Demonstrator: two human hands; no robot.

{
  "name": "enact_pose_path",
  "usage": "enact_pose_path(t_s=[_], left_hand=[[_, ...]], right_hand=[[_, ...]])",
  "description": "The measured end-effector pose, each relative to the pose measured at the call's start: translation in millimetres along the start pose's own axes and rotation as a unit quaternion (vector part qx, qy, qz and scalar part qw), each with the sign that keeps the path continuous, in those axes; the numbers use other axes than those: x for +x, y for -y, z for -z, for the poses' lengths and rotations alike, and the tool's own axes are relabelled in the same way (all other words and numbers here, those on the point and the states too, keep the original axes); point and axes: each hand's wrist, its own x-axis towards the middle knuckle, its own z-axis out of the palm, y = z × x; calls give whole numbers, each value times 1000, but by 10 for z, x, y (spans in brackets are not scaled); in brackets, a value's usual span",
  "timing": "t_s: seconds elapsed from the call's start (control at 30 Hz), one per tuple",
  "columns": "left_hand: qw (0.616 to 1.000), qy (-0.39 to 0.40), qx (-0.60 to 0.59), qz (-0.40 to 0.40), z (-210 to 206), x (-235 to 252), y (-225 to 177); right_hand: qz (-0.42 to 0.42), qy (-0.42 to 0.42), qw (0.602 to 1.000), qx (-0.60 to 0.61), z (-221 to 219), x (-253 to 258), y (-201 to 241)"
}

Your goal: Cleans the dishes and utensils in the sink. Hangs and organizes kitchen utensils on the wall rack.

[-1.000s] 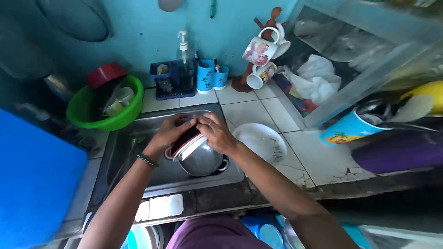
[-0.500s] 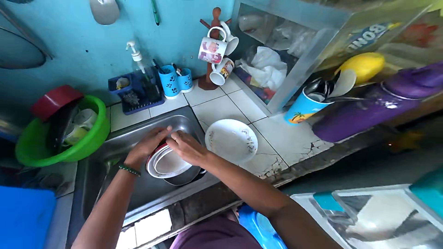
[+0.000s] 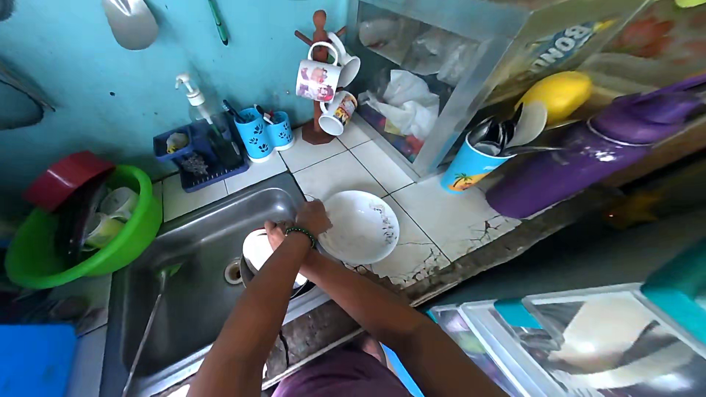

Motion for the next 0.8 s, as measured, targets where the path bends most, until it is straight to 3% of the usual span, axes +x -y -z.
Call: enact_pose_path(t_s=[0.07, 0.1, 0.13, 0.17, 0.33, 0.43, 0.5, 0.6, 0.8], left_hand=[[998, -17, -56, -26, -70, 84, 89], [995, -31, -91, -40, -89, 106, 148], [991, -33, -120, -43, -54, 81, 177], [988, -29, -148, -37, 23, 46, 199], [936, -47, -350, -5, 489, -303, 703], [895, -137, -423, 12, 742, -787, 1175], [889, -225, -399, 28, 878, -1095, 1456], [901, -342, -264, 47, 924, -1361, 1810], [899, -436, -18, 47, 550, -1504, 2229]], right_hand=[[84, -58, 995, -19, -102, -121, -227], [166, -112, 978, -56, -26, -292, -322], [139, 16, 988, -70, 413, -578, -161], [113, 89, 988, -61, 714, -721, -40], [93, 34, 993, -66, 636, -432, -97], [57, 99, 988, -100, 792, -483, 31], [61, 124, 981, -138, 809, -419, 59], [59, 136, 972, -183, 785, -291, 71], [68, 120, 972, -192, 729, -134, -30]])
